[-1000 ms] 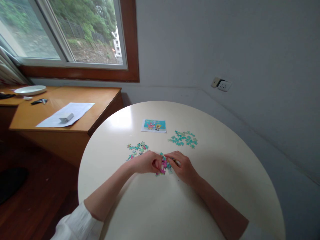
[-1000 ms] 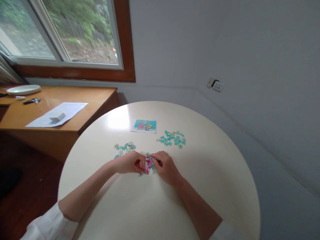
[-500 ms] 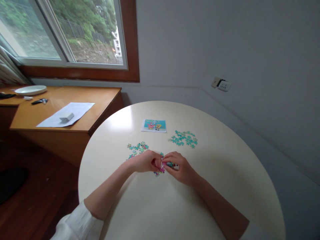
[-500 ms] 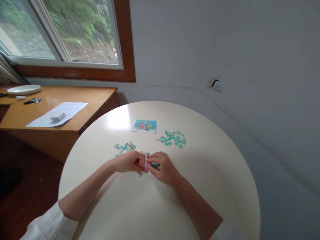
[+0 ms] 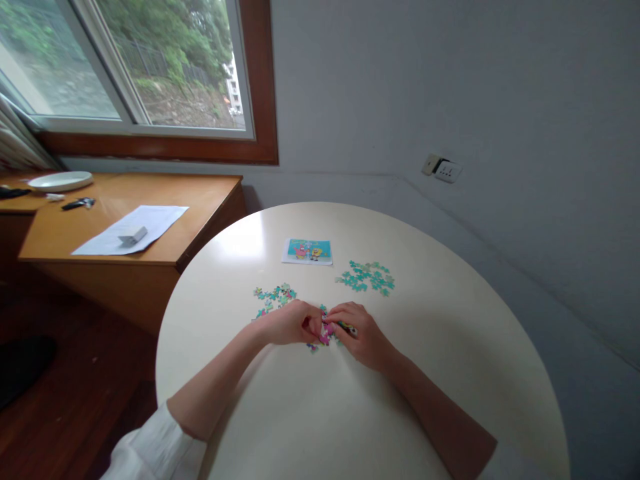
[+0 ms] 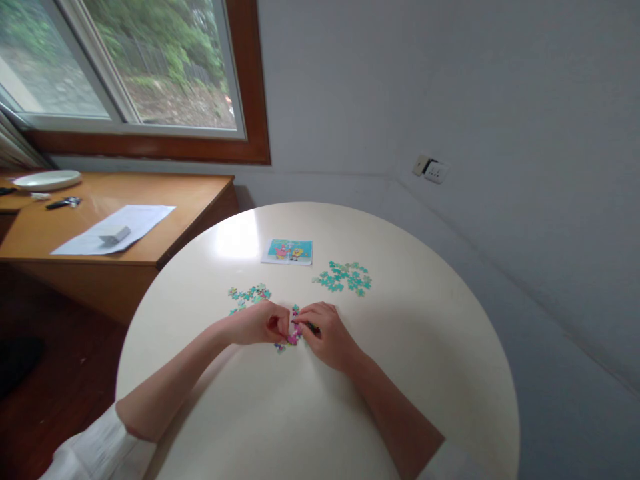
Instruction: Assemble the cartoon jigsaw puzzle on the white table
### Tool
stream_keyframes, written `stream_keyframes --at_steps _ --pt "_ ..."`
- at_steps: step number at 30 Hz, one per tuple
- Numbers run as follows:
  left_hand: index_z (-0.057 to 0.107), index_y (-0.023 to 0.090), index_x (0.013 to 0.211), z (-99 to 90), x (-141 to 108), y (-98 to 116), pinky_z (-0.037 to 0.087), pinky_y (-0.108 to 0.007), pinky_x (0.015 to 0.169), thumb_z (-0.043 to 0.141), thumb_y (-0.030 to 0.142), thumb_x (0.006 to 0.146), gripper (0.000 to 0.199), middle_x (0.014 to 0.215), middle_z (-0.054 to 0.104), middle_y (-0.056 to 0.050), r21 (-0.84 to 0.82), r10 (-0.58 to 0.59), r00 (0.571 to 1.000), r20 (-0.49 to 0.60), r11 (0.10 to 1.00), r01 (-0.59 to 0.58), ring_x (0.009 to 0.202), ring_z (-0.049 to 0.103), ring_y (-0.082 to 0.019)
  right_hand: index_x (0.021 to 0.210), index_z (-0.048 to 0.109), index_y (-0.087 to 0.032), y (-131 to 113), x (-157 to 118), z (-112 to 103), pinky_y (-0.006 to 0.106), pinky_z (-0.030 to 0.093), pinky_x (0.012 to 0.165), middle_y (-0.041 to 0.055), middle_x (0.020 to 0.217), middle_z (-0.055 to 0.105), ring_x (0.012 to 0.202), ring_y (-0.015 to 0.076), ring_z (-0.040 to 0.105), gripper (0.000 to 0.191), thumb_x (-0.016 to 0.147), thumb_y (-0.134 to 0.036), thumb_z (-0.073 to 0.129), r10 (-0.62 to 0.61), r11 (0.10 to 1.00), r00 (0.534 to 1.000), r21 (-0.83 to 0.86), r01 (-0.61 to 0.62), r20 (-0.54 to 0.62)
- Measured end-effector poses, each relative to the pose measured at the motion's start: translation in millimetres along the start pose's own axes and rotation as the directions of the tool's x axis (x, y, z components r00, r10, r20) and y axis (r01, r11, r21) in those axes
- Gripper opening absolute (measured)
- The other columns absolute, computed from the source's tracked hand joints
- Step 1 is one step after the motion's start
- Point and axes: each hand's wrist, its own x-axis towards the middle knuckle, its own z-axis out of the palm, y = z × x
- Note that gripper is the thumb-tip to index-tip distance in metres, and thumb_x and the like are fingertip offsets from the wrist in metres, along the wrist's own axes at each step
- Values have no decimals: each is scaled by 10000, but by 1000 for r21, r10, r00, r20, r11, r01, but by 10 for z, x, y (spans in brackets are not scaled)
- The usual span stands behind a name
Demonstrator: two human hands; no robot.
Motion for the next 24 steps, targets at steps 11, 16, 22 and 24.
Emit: stream_keyframes --at_steps 11,16,22,24 --pt "579 126 641 -10 -3 27 349 -164 518 642 189 642 89 651 594 6 5 -13 1000 -7 1000 13 584 488 -77 819 638 -208 6 -6 4 347 432 747 46 816 656 802 173 584 114 786 -156 542 4 1000 1000 4 -4 -1" --pt "580 125 639 -15 -8 46 350 -163 515 630 165 636 65 620 567 15 -3 -21 1000 -13 1000 21 574 472 -74 823 637 -203 7 16 7 350 433 750 50 828 657 809 175 582 116 781 -145 545 6 1000 1000 11 -6 8" --pt "593 122 657 -14 -9 52 343 -160 511 614 140 626 41 604 547 22 -8 -25 1000 -12 1000 25 573 462 -73 822 639 -205 13 8 12 340 434 748 49 824 655 804 171 578 116 783 -148 546 6 1000 1000 15 -6 5" --pt "590 123 655 -6 -7 38 340 -163 510 609 147 628 41 604 542 24 -14 -24 1000 -15 1000 24 569 456 -72 818 640 -203 14 -4 12 336 432 750 49 824 654 806 171 578 109 780 -151 552 6 1000 1000 16 -6 7"
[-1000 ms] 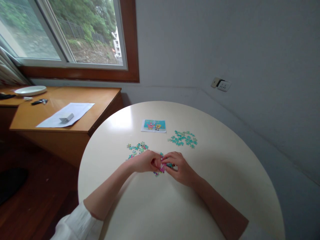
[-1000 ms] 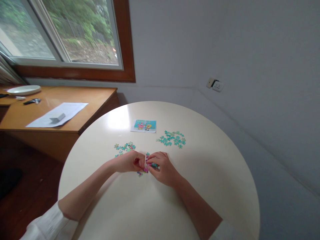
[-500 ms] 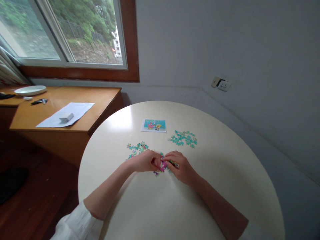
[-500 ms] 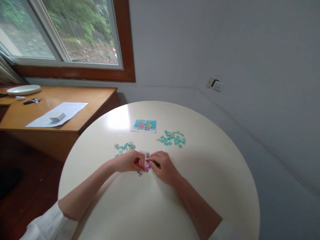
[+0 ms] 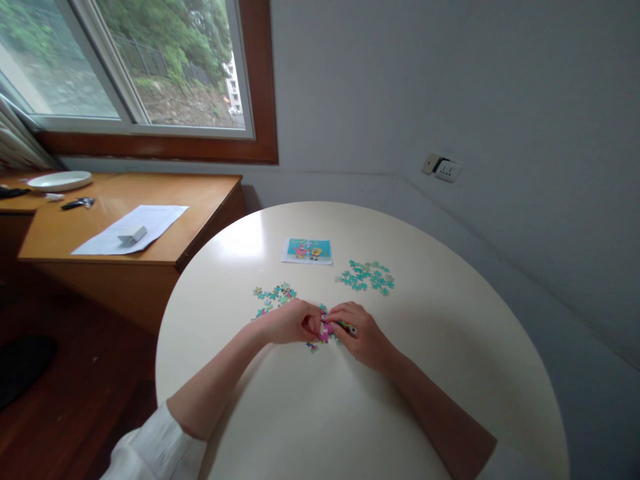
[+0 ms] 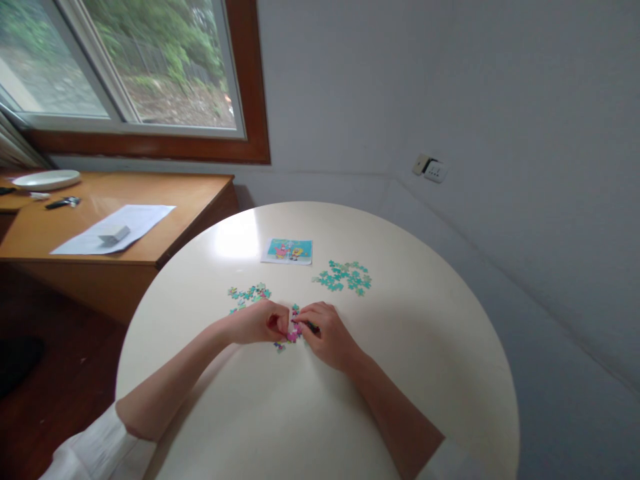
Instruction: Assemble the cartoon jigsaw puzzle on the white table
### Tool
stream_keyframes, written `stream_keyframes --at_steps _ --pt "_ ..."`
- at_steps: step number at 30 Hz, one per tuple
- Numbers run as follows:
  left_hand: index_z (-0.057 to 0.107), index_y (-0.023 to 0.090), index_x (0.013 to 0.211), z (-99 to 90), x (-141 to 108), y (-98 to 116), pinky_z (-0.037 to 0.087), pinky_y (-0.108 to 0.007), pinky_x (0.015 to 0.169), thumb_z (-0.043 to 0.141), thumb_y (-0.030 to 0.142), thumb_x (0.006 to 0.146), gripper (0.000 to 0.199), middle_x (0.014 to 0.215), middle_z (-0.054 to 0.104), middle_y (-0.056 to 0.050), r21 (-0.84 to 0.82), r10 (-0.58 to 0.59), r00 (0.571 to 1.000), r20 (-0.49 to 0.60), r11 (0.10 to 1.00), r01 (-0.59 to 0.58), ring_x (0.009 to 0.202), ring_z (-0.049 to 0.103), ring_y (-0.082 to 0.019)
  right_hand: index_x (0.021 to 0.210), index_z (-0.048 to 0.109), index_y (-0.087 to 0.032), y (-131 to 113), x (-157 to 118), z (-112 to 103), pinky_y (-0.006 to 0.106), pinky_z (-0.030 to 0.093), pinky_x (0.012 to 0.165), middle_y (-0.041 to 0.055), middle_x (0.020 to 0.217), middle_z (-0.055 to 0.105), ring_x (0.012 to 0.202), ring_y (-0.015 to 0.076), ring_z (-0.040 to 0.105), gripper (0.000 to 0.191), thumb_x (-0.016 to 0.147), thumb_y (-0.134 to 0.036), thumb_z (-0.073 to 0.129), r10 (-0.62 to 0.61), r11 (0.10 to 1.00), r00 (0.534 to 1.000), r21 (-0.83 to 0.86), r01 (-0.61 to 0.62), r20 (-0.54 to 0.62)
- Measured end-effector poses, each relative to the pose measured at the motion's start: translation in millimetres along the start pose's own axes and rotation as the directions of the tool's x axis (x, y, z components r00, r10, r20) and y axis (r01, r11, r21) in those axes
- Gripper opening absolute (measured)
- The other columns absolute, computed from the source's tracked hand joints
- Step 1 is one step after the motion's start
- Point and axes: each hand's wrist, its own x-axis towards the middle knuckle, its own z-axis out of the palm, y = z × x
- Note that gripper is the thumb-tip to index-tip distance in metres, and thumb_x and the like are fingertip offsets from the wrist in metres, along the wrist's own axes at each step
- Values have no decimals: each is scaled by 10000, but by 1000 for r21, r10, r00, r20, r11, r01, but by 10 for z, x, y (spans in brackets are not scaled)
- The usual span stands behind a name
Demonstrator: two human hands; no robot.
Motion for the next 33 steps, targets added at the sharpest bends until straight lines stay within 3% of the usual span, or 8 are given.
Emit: stream_keyframes --at_steps 5,10,18,23,26,30,33 --pt "549 132 618 -37 -19 10 309 -168 483 604 181 626 74 555 495 44 3 -36 999 -21 999 36 531 417 -65 818 640 -200 -14 -3 -9 328 427 755 47 822 655 808 169 580 109 778 -145 554 0 1000 1000 1 0 1" --pt "545 153 603 -157 -51 25 301 -187 495 595 203 619 73 542 503 47 140 -92 982 -167 983 116 528 406 -75 801 642 -203 -32 12 -14 323 429 742 47 807 661 794 169 586 109 788 -161 542 2 1000 1000 -4 -2 -8" --pt "581 168 655 -244 -23 -126 348 -202 532 532 125 643 67 631 597 26 252 -92 912 -400 946 205 556 470 -94 800 642 -202 -16 14 -9 330 428 743 50 811 664 795 170 587 125 792 -161 525 10 1000 1000 -2 -10 -10" --pt "602 180 682 -254 12 -162 390 -245 635 566 165 697 41 664 617 1 341 -87 855 -511 893 294 651 522 -139 803 641 -203 -10 9 -10 332 431 745 51 810 660 797 169 583 128 795 -161 521 10 1000 1000 0 -10 -7" --pt "619 190 677 -234 35 -181 397 -287 726 590 182 702 40 697 619 -16 402 -83 838 -539 849 342 701 536 -161 808 640 -202 -6 3 -9 334 434 745 54 816 659 803 171 582 126 795 -163 522 11 1000 1000 -1 -11 -9" --pt "632 196 688 -228 46 -213 386 -320 791 585 188 719 56 688 617 -14 424 -35 835 -550 849 315 685 540 -155 800 640 -204 -3 4 -8 331 439 737 52 809 659 792 169 583 125 792 -162 522 8 1000 1000 -1 -8 -12" --pt "632 192 723 -276 25 -249 396 -303 765 557 170 734 79 691 623 -11 372 -12 785 -620 876 307 691 541 -149 801 642 -203 -3 9 -10 330 441 735 52 803 658 788 169 584 131 794 -163 517 3 1000 1000 -2 -3 -15"
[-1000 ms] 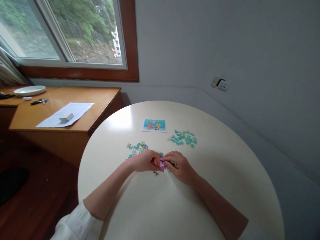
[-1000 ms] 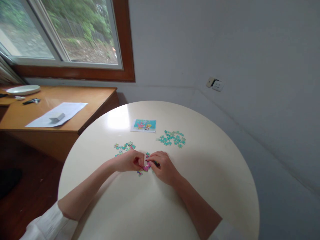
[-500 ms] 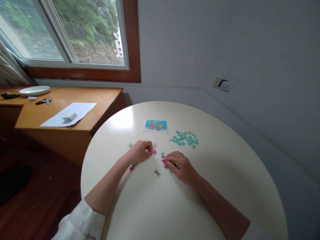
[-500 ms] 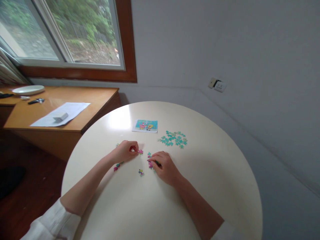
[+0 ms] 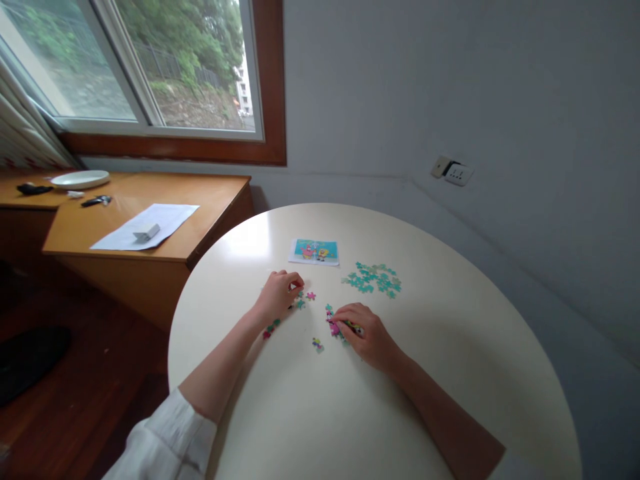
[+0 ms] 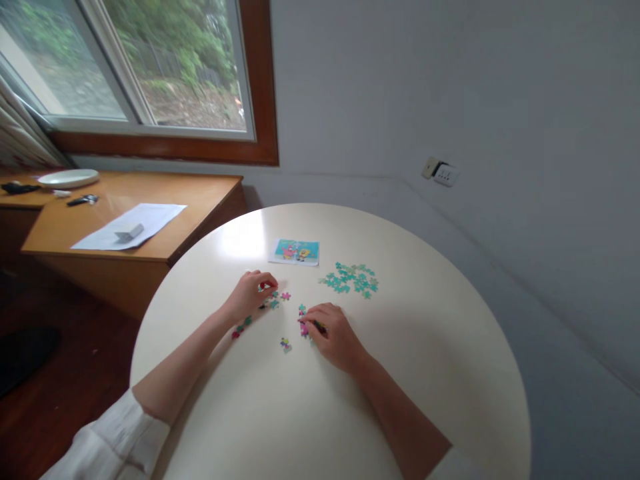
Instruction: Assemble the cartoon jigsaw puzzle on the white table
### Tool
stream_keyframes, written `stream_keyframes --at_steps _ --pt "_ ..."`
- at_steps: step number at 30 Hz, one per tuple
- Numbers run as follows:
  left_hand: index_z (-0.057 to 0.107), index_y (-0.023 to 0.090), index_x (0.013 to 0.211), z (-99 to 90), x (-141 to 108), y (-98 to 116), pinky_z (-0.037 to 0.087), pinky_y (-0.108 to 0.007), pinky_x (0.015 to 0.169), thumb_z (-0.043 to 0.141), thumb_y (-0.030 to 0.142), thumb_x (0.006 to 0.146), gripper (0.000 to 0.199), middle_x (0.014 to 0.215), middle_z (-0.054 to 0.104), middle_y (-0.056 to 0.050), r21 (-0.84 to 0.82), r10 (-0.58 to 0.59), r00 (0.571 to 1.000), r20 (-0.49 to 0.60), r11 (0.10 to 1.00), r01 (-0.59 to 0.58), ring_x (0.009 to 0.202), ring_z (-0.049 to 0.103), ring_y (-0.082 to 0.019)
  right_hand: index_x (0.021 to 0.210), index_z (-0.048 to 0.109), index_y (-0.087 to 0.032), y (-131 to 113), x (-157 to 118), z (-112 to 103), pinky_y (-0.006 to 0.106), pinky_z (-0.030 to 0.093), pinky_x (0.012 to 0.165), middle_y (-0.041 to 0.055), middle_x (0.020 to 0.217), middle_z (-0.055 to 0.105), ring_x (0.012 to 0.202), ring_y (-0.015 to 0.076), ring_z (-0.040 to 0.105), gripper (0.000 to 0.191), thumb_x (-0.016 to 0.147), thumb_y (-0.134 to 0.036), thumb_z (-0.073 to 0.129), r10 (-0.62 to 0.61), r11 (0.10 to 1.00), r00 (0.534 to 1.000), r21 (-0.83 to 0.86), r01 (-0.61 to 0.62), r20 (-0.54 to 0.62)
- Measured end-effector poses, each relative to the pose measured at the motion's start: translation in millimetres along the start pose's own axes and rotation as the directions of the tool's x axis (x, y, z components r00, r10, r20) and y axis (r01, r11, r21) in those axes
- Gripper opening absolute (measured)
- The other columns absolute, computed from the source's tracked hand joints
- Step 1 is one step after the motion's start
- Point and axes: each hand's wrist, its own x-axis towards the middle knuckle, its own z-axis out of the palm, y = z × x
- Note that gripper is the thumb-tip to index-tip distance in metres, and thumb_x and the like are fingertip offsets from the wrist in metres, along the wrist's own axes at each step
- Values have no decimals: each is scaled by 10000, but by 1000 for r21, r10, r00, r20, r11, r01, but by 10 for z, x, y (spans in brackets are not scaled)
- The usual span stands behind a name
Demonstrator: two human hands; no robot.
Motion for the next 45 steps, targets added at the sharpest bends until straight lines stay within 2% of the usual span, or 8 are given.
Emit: stream_keyframes --at_steps 5,10,20,24,31,35,40,45 --pt "625 176 742 -123 47 -145 403 -250 616 528 205 742 102 691 638 -9 -132 -138 988 -66 983 128 606 523 -127 799 641 -199 -3 0 -6 331 443 731 55 800 660 784 171 586 133 794 -166 512 -3 1000 1000 0 3 -3" --pt "612 165 697 -292 0 -212 396 -248 590 517 273 746 152 646 641 -16 -182 -186 980 -75 968 170 587 526 -129 800 642 -198 8 -4 -2 329 447 728 55 795 659 781 172 588 136 793 -164 511 -2 1000 1000 3 2 -3" --pt "616 172 709 -486 -230 -12 395 -247 567 485 270 755 170 665 640 -18 -76 -186 977 -104 981 178 569 519 -127 775 641 -204 -8 20 -12 329 467 708 56 776 660 769 179 590 153 797 -178 492 20 999 1000 30 -19 -17" --pt "619 171 720 -487 -235 -34 402 -257 583 481 272 766 177 683 646 -28 -8 -197 976 -98 980 197 592 538 -141 755 636 -200 0 23 -2 335 467 707 52 766 658 763 183 588 148 789 -173 494 31 999 999 31 -30 -23" --pt "614 163 742 -466 -368 -356 422 -285 666 437 207 790 188 738 650 -49 159 -119 987 -103 978 135 677 562 -164 740 631 -190 24 24 22 340 467 705 52 757 654 755 182 580 152 786 -164 489 26 999 999 30 -25 -24" --pt "624 149 844 -452 -412 -475 429 -307 725 409 199 813 223 828 641 -76 169 -118 985 -129 976 139 752 568 -177 737 632 -188 50 20 28 340 472 702 52 755 654 751 182 582 153 779 -155 489 25 999 999 30 -24 -35" --pt "570 126 1085 -375 -363 -609 426 -332 780 471 276 796 341 992 581 -129 174 -121 992 -27 977 124 824 557 -200 741 637 -191 73 20 33 345 479 710 53 766 661 757 184 591 148 775 -165 496 30 999 998 41 -28 -61" --pt "591 153 1060 -316 -296 -679 439 -311 758 488 219 752 331 936 559 -98 93 -120 990 75 989 113 730 548 -165 729 636 -196 91 23 49 343 484 699 50 748 659 739 183 592 151 771 -172 493 29 999 996 38 -26 -79"
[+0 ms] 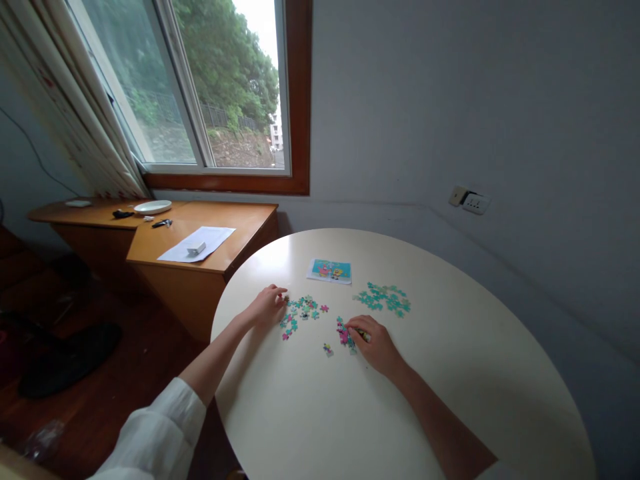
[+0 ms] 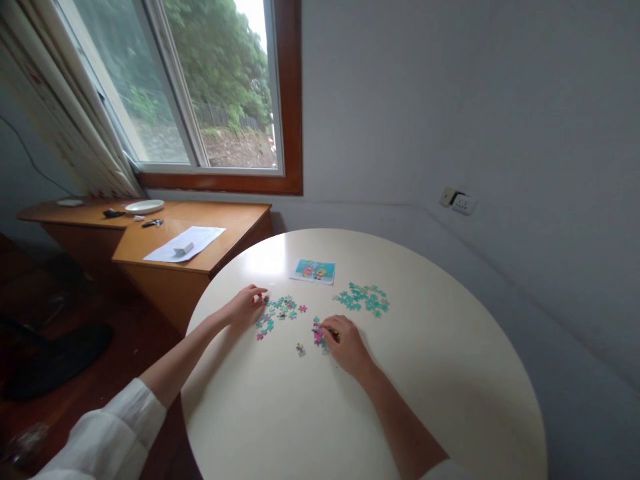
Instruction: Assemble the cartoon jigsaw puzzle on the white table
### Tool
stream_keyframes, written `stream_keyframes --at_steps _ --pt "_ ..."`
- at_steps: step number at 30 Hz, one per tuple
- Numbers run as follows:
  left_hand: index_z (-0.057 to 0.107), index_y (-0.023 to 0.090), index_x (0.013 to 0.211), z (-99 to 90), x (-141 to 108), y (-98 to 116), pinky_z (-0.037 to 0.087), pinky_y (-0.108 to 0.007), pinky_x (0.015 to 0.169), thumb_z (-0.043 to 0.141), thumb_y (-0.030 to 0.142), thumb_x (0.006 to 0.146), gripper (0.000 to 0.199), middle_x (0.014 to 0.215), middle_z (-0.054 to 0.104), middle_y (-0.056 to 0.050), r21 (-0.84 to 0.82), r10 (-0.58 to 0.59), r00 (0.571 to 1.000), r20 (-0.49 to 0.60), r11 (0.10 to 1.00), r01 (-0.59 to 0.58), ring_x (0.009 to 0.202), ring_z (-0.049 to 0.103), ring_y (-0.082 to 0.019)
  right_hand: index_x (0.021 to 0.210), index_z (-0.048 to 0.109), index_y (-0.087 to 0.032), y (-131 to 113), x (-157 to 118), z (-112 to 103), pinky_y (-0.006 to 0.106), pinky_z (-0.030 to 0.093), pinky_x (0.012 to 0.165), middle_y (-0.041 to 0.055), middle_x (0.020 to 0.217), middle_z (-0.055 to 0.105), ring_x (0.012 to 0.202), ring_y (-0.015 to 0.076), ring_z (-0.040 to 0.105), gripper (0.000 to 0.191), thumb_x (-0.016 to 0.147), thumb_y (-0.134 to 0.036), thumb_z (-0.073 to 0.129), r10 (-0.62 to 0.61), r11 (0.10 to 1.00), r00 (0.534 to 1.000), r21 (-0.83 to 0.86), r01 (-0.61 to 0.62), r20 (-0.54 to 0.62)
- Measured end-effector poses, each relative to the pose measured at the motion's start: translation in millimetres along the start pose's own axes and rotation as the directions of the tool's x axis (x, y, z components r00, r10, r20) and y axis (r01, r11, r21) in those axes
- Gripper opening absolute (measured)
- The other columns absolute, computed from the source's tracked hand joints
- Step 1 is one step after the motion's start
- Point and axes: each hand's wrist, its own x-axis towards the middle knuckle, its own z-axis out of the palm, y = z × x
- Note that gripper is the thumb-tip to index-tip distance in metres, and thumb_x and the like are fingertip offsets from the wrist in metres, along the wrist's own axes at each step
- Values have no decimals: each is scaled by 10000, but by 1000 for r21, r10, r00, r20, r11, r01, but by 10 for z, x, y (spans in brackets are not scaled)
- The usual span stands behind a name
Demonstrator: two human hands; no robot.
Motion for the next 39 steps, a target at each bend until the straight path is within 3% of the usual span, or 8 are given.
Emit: stream_keyframes --at_steps 11,18,28,35,39 --pt "640 148 773 -195 90 186 440 -267 644 506 134 659 177 792 581 -71 57 -67 989 130 997 60 693 549 -174 732 639 -190 11 -4 -7 334 486 701 54 750 661 742 177 596 151 776 -183 495 11 1000 1000 12 -11 2" --pt "586 144 772 -170 78 135 437 -255 627 522 161 628 159 877 564 -78 59 -70 990 122 996 63 651 529 -147 727 638 -192 33 -5 6 330 485 691 50 743 662 731 176 596 148 771 -181 498 13 1000 1000 18 -13 -1" --pt "508 172 746 -200 -18 168 386 -234 521 485 202 671 84 716 555 -22 -2 -44 993 114 999 45 600 494 -134 738 637 -188 31 -10 8 337 482 712 55 757 659 752 181 594 150 774 -180 492 31 999 999 21 -31 12" --pt "498 171 699 -178 -63 580 423 -246 574 524 263 699 95 664 569 -10 -273 72 997 17 960 -65 610 521 -125 740 638 -183 34 -8 1 329 473 709 58 756 659 748 180 593 151 775 -171 492 42 999 999 3 -42 11" --pt "544 174 818 -52 -157 882 438 -227 573 529 252 723 124 656 579 4 -455 133 988 74 887 -86 600 542 -112 769 656 -190 54 -7 18 332 459 743 55 801 665 782 179 594 143 750 -141 523 45 999 998 -25 -44 43"
